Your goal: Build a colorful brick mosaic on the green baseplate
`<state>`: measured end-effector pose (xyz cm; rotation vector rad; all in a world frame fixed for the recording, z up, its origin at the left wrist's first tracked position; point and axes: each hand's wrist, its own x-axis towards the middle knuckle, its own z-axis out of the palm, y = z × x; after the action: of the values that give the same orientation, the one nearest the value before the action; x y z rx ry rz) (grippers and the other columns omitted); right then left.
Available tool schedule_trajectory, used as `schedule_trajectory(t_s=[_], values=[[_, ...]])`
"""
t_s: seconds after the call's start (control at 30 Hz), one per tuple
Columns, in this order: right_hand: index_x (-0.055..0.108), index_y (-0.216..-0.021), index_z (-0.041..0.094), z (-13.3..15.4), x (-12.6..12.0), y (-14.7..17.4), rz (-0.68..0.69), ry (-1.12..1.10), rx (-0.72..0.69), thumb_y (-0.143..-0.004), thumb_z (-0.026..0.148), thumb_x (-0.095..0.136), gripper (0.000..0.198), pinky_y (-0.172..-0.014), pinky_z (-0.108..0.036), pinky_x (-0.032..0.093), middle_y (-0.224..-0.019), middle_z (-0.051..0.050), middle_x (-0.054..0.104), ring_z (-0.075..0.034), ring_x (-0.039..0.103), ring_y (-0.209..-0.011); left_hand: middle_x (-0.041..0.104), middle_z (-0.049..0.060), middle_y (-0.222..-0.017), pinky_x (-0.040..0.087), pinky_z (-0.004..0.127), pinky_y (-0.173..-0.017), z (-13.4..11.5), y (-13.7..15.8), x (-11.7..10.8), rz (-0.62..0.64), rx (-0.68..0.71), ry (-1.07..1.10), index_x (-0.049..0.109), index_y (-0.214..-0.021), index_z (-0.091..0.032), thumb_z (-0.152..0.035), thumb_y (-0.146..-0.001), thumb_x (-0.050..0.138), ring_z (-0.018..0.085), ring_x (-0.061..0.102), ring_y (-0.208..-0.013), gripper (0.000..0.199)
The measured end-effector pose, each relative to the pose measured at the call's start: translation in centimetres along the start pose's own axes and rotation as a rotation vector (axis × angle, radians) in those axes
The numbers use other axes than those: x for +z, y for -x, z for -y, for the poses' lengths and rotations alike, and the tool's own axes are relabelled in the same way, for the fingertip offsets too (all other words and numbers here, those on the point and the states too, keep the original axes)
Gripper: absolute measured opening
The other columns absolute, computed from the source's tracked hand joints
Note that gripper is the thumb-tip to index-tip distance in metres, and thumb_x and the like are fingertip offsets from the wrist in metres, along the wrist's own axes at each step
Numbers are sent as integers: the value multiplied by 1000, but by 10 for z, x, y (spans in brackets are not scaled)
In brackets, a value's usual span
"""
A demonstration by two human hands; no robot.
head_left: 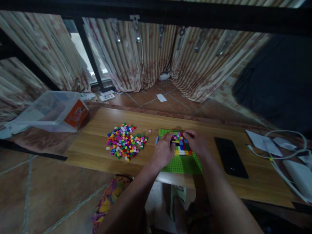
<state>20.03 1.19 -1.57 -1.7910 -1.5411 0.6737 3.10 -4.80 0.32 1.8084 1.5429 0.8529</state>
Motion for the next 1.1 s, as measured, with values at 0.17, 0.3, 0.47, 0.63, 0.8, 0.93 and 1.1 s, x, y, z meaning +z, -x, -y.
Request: schedule_trajectory(t_s=[0.17,0.3,0.47,0.63,0.8,0.93,1.1], values=[[74,-90,20,-3,-1,-3,-2,178,-96,-80,39,56,28,-78,-36,50,-89,-8,75,-23,68,-83,59,13,-135,43,33,-109,0,2,-3,13,-8,43,49,-137,-14,-16,-88,50,21,58,-123,50],[73,-96,16,12,-8,5,-160,239,-132,-82,41,55,34,-74,-38,50,-91,-13,74,-25,66,-77,64,16,-128,48,34,-104,-2,2,-14,-54,-68,94,54,-133,-10,-16,-87,51,23,62,-117,47],[71,-95,17,43,-2,35,-155,87,-317,-86,42,52,33,-74,-35,50,-91,-10,74,-22,67,-77,70,13,-117,52,33,-95,18,-3,-57,-381,-210,288,64,-118,-12,-13,-87,50,20,67,-103,34],[70,-93,19,73,33,64,82,182,-468,-90,33,50,25,-79,-33,49,-91,-8,74,-21,68,-83,72,6,-91,53,28,-77,48,-2,-103,-660,-281,716,69,-99,-13,-22,-77,64,16,67,-82,25],[68,-106,15,93,67,69,156,584,-336,-89,28,55,25,-78,-33,47,-95,-13,73,-25,69,-87,67,1,-77,50,23,-66,51,9,-128,-704,-337,1070,68,-88,-14,-24,-66,71,9,60,-64,25],[68,-103,16,99,85,67,200,695,-291,-89,20,52,21,-76,-31,45,-96,-12,73,-23,68,-89,66,0,-77,48,22,-63,51,14,-140,-717,-345,1140,68,-84,-14,-24,-63,73,9,59,-63,24],[68,-101,19,101,91,72,209,651,-291,-90,19,50,22,-77,-30,45,-95,-9,73,-21,68,-88,66,0,-77,46,20,-62,57,15,-152,-746,-344,1184,67,-83,-14,-23,-62,72,7,58,-61,23]])
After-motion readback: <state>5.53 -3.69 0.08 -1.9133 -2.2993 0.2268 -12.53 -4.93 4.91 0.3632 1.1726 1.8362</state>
